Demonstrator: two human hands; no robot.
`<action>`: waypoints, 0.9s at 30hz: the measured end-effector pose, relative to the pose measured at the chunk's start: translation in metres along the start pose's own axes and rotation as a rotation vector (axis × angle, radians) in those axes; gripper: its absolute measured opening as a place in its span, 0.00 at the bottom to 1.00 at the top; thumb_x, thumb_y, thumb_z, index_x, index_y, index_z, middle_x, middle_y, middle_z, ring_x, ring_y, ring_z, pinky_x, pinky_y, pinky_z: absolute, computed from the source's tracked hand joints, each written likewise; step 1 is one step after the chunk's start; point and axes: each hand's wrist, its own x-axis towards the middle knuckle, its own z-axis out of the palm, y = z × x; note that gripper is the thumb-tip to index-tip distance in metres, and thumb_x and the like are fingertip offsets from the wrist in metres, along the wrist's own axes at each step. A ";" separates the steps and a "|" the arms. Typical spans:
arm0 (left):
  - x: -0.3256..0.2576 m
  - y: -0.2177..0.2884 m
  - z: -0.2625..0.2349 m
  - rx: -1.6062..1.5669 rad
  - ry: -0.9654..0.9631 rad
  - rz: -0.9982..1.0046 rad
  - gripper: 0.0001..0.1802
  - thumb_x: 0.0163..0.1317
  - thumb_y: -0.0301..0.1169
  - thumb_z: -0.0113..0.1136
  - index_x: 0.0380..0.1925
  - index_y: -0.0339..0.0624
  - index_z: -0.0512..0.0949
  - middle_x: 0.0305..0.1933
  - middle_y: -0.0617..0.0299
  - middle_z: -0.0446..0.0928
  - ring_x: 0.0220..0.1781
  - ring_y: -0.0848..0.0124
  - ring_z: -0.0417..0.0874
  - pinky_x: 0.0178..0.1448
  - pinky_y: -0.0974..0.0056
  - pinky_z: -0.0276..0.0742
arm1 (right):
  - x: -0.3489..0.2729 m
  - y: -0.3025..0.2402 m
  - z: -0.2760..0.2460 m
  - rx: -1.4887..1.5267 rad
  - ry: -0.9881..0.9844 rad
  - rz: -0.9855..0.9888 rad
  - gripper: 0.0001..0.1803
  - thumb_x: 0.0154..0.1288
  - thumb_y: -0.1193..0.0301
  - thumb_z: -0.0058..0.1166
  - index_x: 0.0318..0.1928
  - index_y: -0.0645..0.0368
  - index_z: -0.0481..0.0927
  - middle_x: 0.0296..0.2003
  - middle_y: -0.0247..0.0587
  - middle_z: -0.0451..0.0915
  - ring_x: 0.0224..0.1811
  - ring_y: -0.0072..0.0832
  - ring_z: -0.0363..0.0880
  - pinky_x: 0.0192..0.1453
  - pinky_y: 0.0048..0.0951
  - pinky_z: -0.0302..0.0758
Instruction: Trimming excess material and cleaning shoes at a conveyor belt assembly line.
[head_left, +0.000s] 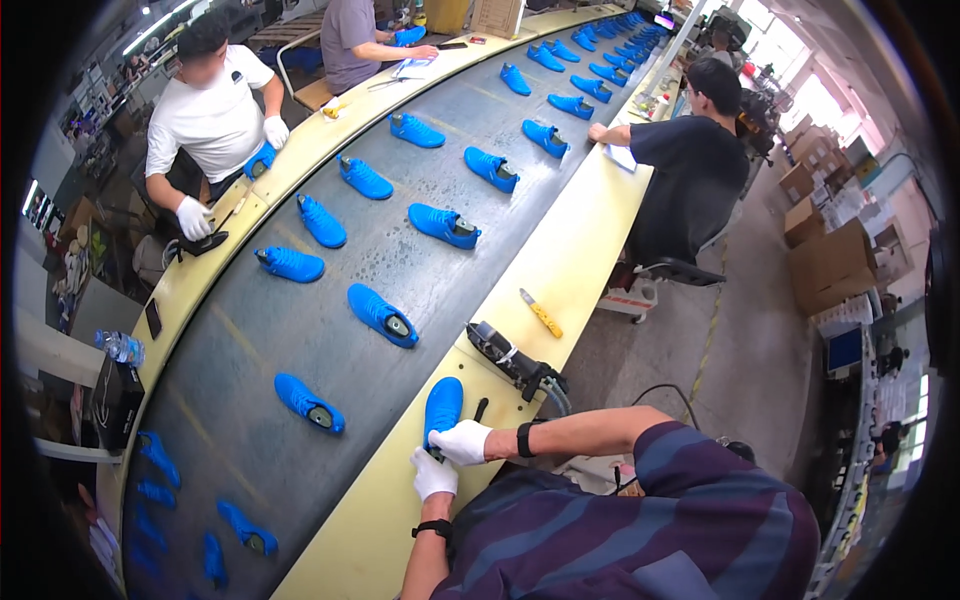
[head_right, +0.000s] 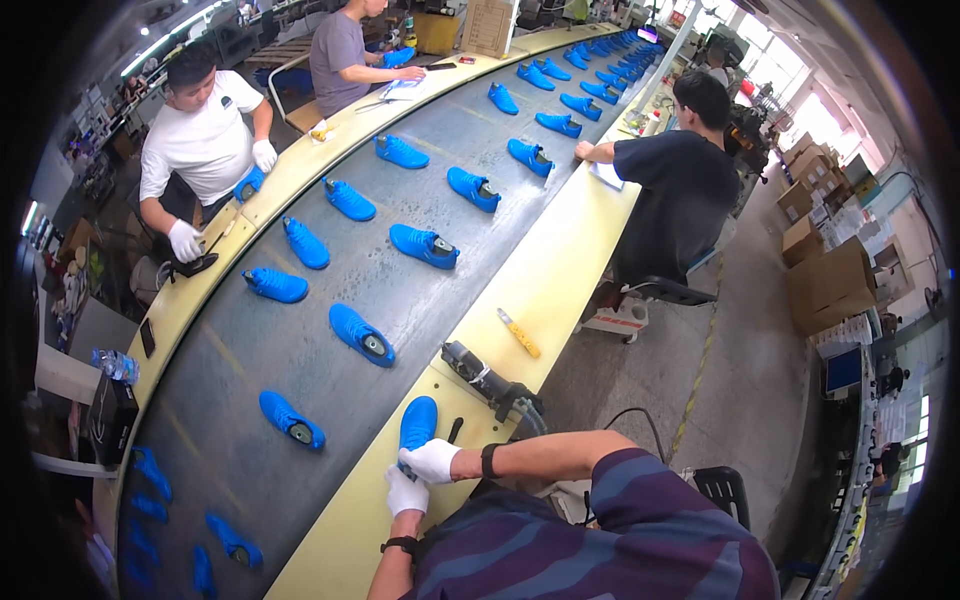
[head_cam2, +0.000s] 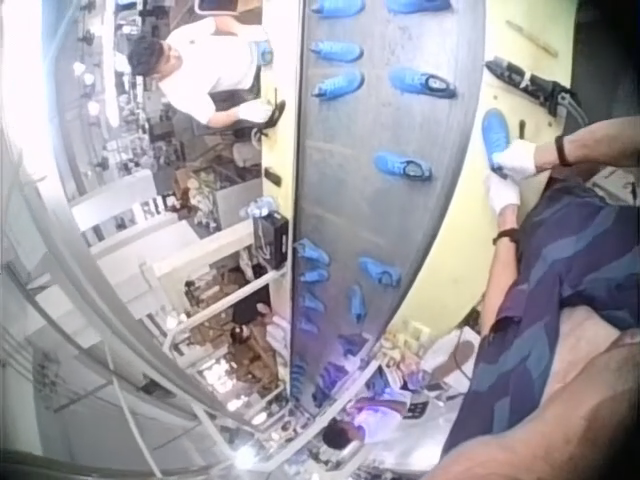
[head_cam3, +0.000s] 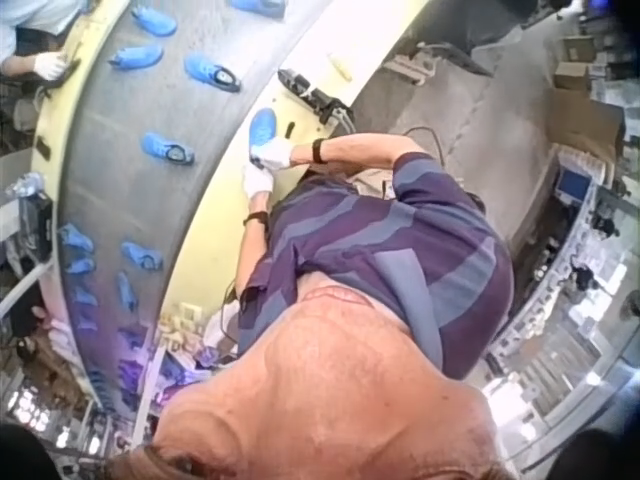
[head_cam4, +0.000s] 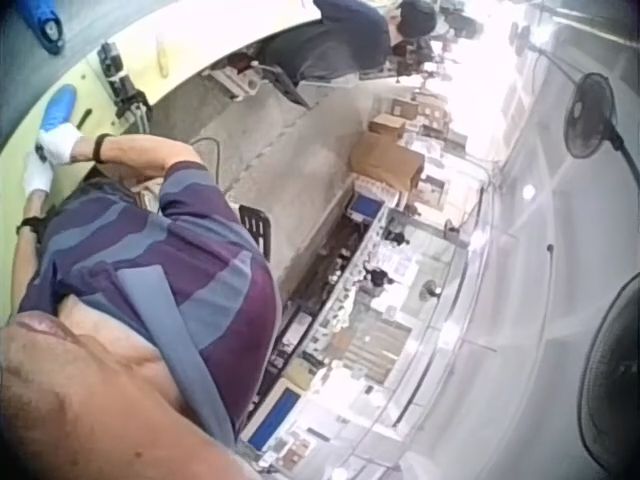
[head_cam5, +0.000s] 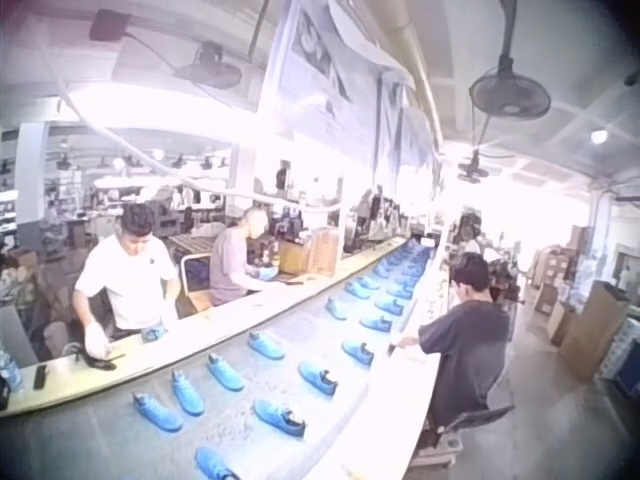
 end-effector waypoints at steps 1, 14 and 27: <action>-0.001 0.002 -0.001 -0.006 -0.004 -0.007 0.33 0.70 0.41 0.65 0.66 0.37 0.62 0.65 0.35 0.72 0.59 0.33 0.83 0.61 0.37 0.77 | 0.003 0.001 -0.005 -0.030 -0.015 -0.032 0.09 0.74 0.69 0.50 0.48 0.61 0.74 0.35 0.55 0.85 0.36 0.56 0.88 0.40 0.50 0.84; 0.003 0.005 0.009 -0.060 0.041 0.017 0.27 0.71 0.42 0.64 0.59 0.38 0.67 0.63 0.38 0.73 0.61 0.35 0.81 0.62 0.40 0.77 | 0.029 -0.010 -0.030 -0.381 -0.154 -0.041 0.19 0.56 0.66 0.69 0.44 0.64 0.80 0.29 0.54 0.87 0.34 0.54 0.90 0.34 0.50 0.83; 0.007 0.013 0.010 -0.027 -0.010 0.024 0.27 0.72 0.37 0.59 0.64 0.36 0.66 0.65 0.34 0.73 0.60 0.36 0.82 0.63 0.41 0.79 | 0.028 -0.010 -0.018 -0.428 0.041 -0.173 0.13 0.49 0.69 0.71 0.36 0.63 0.88 0.37 0.54 0.87 0.38 0.51 0.91 0.36 0.46 0.86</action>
